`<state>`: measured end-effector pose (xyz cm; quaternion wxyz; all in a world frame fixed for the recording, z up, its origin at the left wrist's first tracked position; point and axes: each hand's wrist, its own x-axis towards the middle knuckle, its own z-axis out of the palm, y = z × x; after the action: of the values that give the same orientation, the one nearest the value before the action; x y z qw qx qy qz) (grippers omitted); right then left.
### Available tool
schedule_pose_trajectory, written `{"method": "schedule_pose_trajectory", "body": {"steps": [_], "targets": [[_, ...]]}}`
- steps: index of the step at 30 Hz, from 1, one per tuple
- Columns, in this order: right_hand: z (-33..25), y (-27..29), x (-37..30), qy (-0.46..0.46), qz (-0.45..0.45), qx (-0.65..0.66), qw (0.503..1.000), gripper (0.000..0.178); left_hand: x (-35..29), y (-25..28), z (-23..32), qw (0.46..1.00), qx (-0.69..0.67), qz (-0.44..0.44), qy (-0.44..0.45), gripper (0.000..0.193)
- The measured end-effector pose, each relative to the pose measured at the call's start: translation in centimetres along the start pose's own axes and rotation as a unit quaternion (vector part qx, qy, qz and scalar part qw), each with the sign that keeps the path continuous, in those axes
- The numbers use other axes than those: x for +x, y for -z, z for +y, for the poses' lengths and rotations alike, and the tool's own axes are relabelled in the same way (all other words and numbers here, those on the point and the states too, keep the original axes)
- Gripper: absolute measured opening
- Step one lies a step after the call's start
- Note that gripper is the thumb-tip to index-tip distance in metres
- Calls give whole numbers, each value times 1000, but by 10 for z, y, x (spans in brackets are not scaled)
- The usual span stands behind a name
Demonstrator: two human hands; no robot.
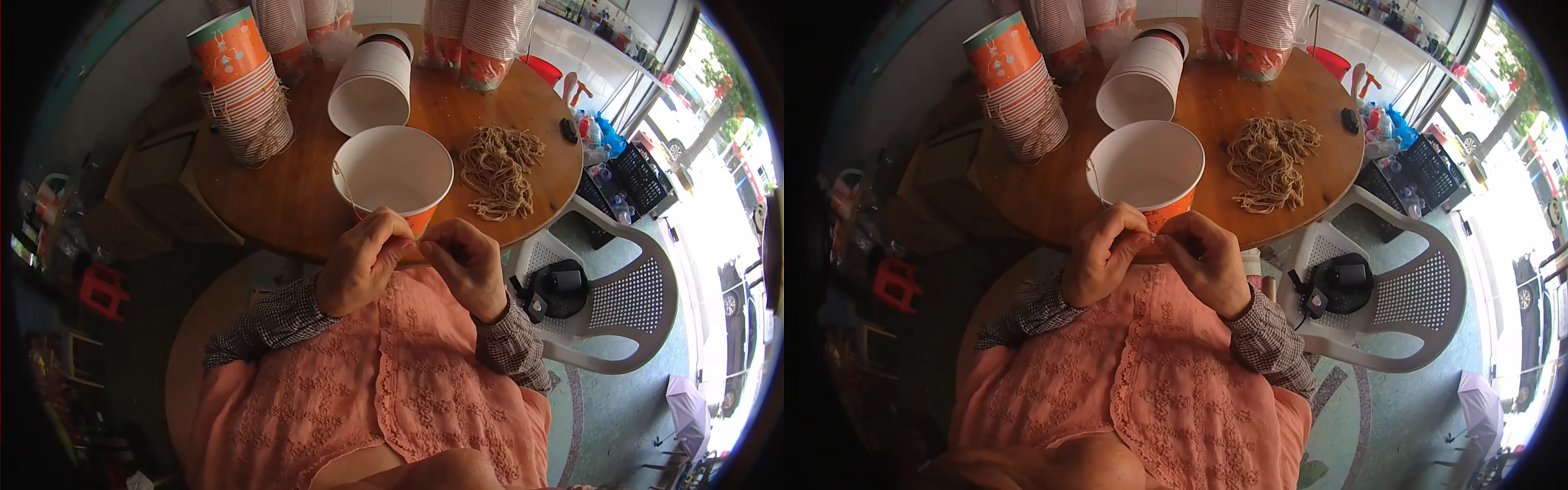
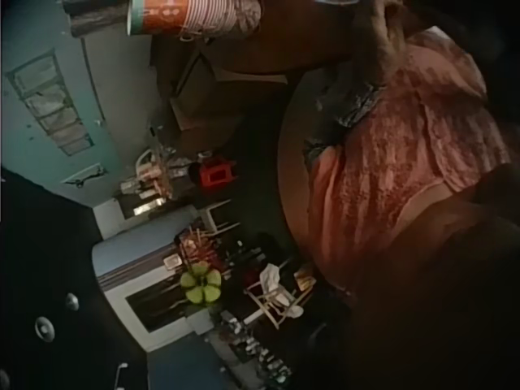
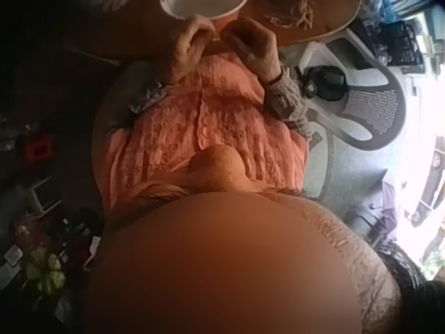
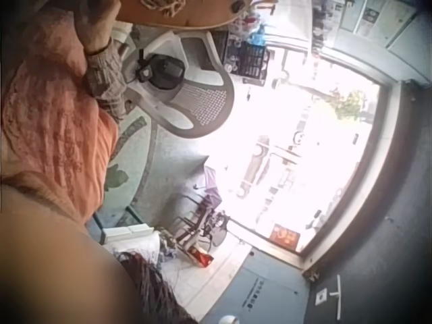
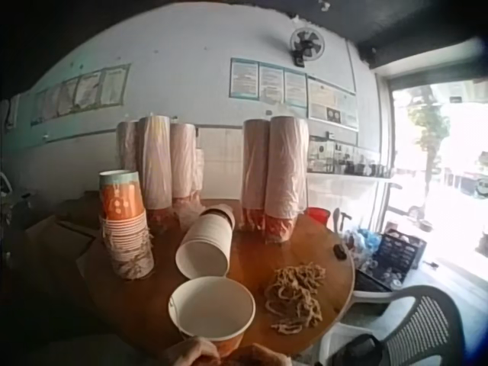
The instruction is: The recorder is threading rope handles through holes in paper buckets and tying knots to secure them.
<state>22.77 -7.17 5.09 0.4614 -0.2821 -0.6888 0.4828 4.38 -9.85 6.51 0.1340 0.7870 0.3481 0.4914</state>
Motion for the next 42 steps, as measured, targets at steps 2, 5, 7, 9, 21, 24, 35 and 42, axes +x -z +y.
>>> {"method": "schedule_pose_trajectory", "body": {"steps": [2,5,7,9,21,24,35,42], "targets": [[1,2,1,-13,0,24,1000,11,-1,-1,0,1000,4,10,-6,13],[-2,3,2,-59,-20,75,995,7,-3,0,-1,1000,21,7,-15,18],[-12,11,5,-102,-56,95,989,7,-4,0,-2,996,55,4,-68,21],[-14,21,11,-144,-88,113,979,8,-3,-2,-4,994,63,19,-91,23],[39,94,141,97,267,172,943,17,23,-27,-23,943,320,-7,-90,51],[71,75,115,37,238,158,958,16,13,-10,-32,928,360,-59,-77,40],[70,-14,39,24,135,203,969,11,15,11,-30,942,332,-35,-23,38],[82,-28,36,53,142,150,977,11,25,1,-43,935,354,-31,-7,21]]}}
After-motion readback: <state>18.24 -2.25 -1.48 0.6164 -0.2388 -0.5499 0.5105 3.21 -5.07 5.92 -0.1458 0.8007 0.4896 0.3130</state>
